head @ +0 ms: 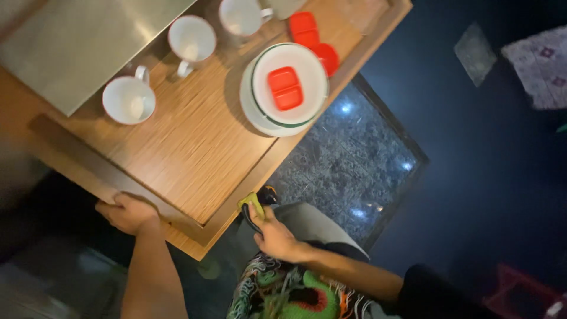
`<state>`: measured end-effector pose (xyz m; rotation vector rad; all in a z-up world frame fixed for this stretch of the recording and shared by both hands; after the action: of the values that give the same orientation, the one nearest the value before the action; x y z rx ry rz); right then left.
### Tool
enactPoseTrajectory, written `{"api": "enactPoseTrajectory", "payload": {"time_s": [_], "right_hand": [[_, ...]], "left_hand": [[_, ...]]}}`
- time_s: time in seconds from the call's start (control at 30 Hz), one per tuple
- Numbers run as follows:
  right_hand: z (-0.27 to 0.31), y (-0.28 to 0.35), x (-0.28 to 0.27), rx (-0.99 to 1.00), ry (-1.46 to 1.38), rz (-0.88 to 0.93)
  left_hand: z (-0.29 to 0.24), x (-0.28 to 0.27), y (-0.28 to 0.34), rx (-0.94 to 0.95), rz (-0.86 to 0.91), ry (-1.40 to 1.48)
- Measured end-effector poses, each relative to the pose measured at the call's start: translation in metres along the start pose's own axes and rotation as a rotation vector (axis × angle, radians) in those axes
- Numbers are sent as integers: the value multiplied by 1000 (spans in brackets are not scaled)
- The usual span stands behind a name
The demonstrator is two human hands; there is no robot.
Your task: Cleaning a condiment counter and organizing items in a coffee shop.
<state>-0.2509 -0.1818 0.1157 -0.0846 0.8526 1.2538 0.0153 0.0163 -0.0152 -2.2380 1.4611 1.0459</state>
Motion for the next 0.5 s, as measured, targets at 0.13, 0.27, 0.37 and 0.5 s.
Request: {"api": "enactPoseTrajectory", "payload": {"time_s": [0.13, 0.27, 0.37, 0.5], "right_hand": [[2, -3, -16, 166, 119, 153], [-24, -19, -29, 126, 263, 110], [-17, -26, -61, 64, 216, 94], [-48, -48, -104, 11, 122, 22]], "left_hand": [[8, 2, -3, 84, -26, 63], [-13, -5, 5, 125, 278, 911], [-22, -39, 37, 381, -183, -60], [-47, -19, 112, 765, -220, -111]]}}
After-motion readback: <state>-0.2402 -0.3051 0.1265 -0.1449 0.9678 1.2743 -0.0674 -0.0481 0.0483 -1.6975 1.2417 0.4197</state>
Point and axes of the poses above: each hand's wrist, its own y-axis away from the middle knuckle, its own x-axis out of the palm, z = x × y, the point moved 1 cm from there along -y, towards the middle knuckle, and after that the axes turned 4 degrees about -z, right-handed, at the moved point
